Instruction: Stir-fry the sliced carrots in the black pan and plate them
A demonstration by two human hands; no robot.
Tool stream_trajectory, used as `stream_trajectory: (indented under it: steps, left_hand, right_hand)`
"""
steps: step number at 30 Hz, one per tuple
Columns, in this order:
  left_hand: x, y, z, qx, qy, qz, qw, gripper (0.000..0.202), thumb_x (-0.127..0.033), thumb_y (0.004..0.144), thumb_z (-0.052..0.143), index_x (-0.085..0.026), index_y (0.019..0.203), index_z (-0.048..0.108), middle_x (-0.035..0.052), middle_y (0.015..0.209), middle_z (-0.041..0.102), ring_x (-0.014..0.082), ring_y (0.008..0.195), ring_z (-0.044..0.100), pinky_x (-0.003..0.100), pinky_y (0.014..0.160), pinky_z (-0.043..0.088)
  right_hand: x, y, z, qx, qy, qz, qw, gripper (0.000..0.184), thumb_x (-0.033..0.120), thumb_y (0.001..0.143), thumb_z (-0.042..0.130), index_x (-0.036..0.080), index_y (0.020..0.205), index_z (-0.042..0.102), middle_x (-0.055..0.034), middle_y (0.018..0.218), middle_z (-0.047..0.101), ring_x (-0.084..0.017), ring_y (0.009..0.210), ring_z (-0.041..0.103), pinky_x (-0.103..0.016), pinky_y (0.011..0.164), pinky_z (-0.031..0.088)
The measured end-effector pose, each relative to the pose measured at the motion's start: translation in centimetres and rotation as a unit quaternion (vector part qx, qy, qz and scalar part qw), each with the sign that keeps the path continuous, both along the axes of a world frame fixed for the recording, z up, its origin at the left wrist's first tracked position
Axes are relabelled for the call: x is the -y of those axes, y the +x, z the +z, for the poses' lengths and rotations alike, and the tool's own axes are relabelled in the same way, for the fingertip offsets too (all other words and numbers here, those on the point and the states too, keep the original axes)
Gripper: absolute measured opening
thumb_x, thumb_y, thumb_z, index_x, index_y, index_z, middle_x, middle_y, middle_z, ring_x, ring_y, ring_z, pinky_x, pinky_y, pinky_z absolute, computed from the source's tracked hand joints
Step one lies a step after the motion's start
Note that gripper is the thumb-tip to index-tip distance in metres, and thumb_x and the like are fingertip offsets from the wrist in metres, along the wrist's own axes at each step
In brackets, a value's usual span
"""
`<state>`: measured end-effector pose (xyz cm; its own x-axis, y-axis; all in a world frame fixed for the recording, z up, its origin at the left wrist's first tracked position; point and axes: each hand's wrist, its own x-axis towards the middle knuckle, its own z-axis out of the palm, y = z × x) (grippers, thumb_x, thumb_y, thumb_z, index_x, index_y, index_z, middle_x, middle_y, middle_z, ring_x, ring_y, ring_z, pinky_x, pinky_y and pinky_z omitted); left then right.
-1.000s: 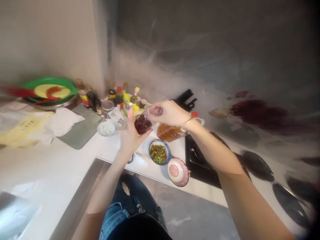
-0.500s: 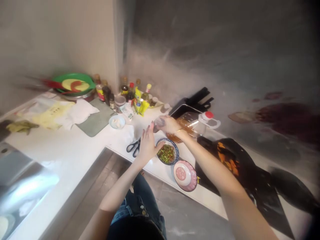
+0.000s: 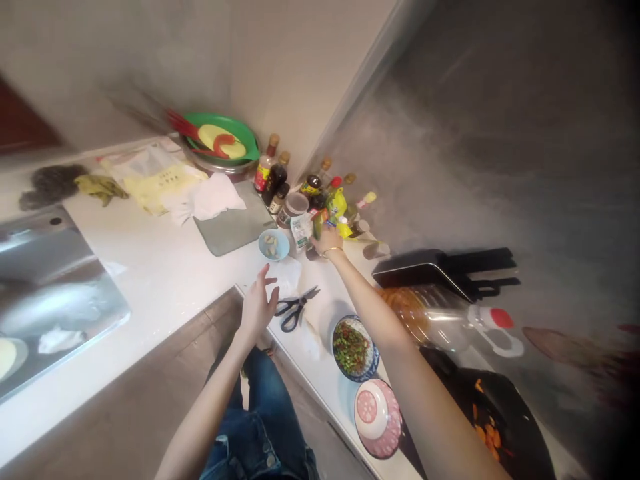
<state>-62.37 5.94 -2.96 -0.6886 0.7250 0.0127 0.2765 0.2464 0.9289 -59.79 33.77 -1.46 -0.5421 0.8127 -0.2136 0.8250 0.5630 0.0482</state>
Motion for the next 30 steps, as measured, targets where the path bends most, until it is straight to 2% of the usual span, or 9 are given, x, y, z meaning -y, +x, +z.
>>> stream_trajectory:
  steps: [4, 7, 9, 12, 15, 17, 21, 26, 30]
  left_hand:
    - [0.4, -1.0, -0.7, 0.015, -0.003, 0.021, 1.0, 0.054, -0.024, 0.089, 0.049, -0.018, 0.14, 0.031, 0.0127, 0.11, 0.07, 0.0268, 0.104, 0.065, 0.042, 0.084, 0.051]
    - [0.9, -1.3, -1.2, 0.024, -0.006, 0.029, 0.999, 0.053, -0.026, 0.09, 0.049, -0.019, 0.139, 0.032, 0.0121, 0.11, 0.07, 0.0259, 0.101, 0.067, 0.042, 0.084, 0.051]
    - [1.2, -1.5, -1.5, 0.034, -0.013, 0.033, 0.999, 0.053, -0.025, 0.09, 0.049, -0.019, 0.139, 0.032, 0.0116, 0.109, 0.07, 0.0252, 0.098, 0.068, 0.042, 0.085, 0.05]
    - [1.3, -1.8, -1.8, 0.043, -0.018, 0.038, 0.998, 0.053, -0.025, 0.09, 0.049, -0.018, 0.139, 0.032, 0.0113, 0.108, 0.07, 0.0251, 0.098, 0.068, 0.043, 0.086, 0.05]
    - [0.8, -2.0, -1.9, 0.042, -0.014, 0.033, 0.998, 0.052, -0.025, 0.09, 0.048, -0.017, 0.139, 0.031, 0.0117, 0.109, 0.07, 0.0251, 0.097, 0.068, 0.042, 0.084, 0.051]
    - [0.4, -2.1, -1.9, 0.038, -0.009, 0.027, 0.999, 0.052, -0.025, 0.09, 0.048, -0.017, 0.139, 0.031, 0.012, 0.109, 0.07, 0.0253, 0.097, 0.068, 0.042, 0.082, 0.051]
    - [-0.2, -1.9, -1.9, 0.039, 0.003, 0.017, 0.999, 0.051, -0.024, 0.09, 0.048, -0.016, 0.138, 0.032, 0.0123, 0.108, 0.07, 0.0251, 0.098, 0.067, 0.042, 0.083, 0.051]
    - [-0.7, -1.6, -1.9, 0.046, 0.014, 0.003, 0.999, 0.052, -0.022, 0.09, 0.048, -0.016, 0.138, 0.031, 0.0121, 0.108, 0.07, 0.0244, 0.1, 0.067, 0.043, 0.086, 0.05]
    - [-0.8, -1.3, -1.7, 0.047, 0.021, -0.007, 0.999, 0.052, -0.022, 0.09, 0.048, -0.017, 0.139, 0.031, 0.0122, 0.108, 0.07, 0.0242, 0.1, 0.066, 0.043, 0.088, 0.049]
  right_hand:
    - [-2.3, -5.9, 1.2, -0.071, 0.008, 0.092, 0.993, 0.075, 0.054, 0.087, 0.053, 0.008, 0.143, 0.034, -0.0224, 0.139, 0.046, -0.031, 0.128, 0.041, -0.037, 0.101, 0.035]
    - [-3.4, -9.3, 0.9, -0.045, -0.03, 0.089, 0.995, 0.083, 0.058, 0.081, 0.057, 0.008, 0.143, 0.033, -0.0229, 0.14, 0.044, -0.032, 0.128, 0.041, -0.039, 0.102, 0.035]
    - [-3.7, -10.1, 0.4, -0.03, -0.031, 0.073, 0.996, 0.086, 0.055, 0.076, 0.064, 0.009, 0.142, 0.034, -0.0235, 0.138, 0.044, -0.035, 0.126, 0.042, -0.043, 0.102, 0.035]
    - [-4.1, -9.8, -0.2, -0.037, -0.035, 0.064, 0.997, 0.092, 0.047, 0.065, 0.075, 0.014, 0.141, 0.035, -0.0217, 0.135, 0.045, -0.038, 0.125, 0.043, -0.05, 0.1, 0.037]
    - [-4.5, -8.7, -0.2, -0.064, -0.054, 0.079, 0.993, 0.088, 0.044, 0.059, 0.077, 0.017, 0.135, 0.041, -0.0182, 0.131, 0.047, -0.037, 0.122, 0.045, -0.051, 0.098, 0.038]
    - [-4.8, -8.0, 0.1, -0.093, -0.069, 0.067, 0.991, 0.084, 0.042, 0.058, 0.078, 0.016, 0.13, 0.044, -0.0171, 0.129, 0.048, -0.035, 0.117, 0.049, -0.05, 0.099, 0.037]
    - [-5.6, -7.1, 1.5, -0.187, -0.155, 0.018, 0.97, 0.075, 0.038, 0.058, 0.081, 0.013, 0.121, 0.049, -0.0154, 0.124, 0.053, -0.025, 0.108, 0.053, -0.042, 0.099, 0.038]
    - [-6.5, -6.3, 3.4, -0.26, -0.252, -0.017, 0.932, 0.06, 0.037, 0.061, 0.078, 0.017, 0.11, 0.052, -0.0037, 0.094, 0.061, -0.016, 0.08, 0.059, -0.032, 0.073, 0.052]
    - [-6.8, -5.5, 3.7, -0.295, -0.281, -0.027, 0.913, 0.063, 0.033, 0.053, 0.081, 0.02, 0.107, 0.052, -0.0023, 0.095, 0.059, -0.015, 0.077, 0.058, -0.027, 0.062, 0.052]
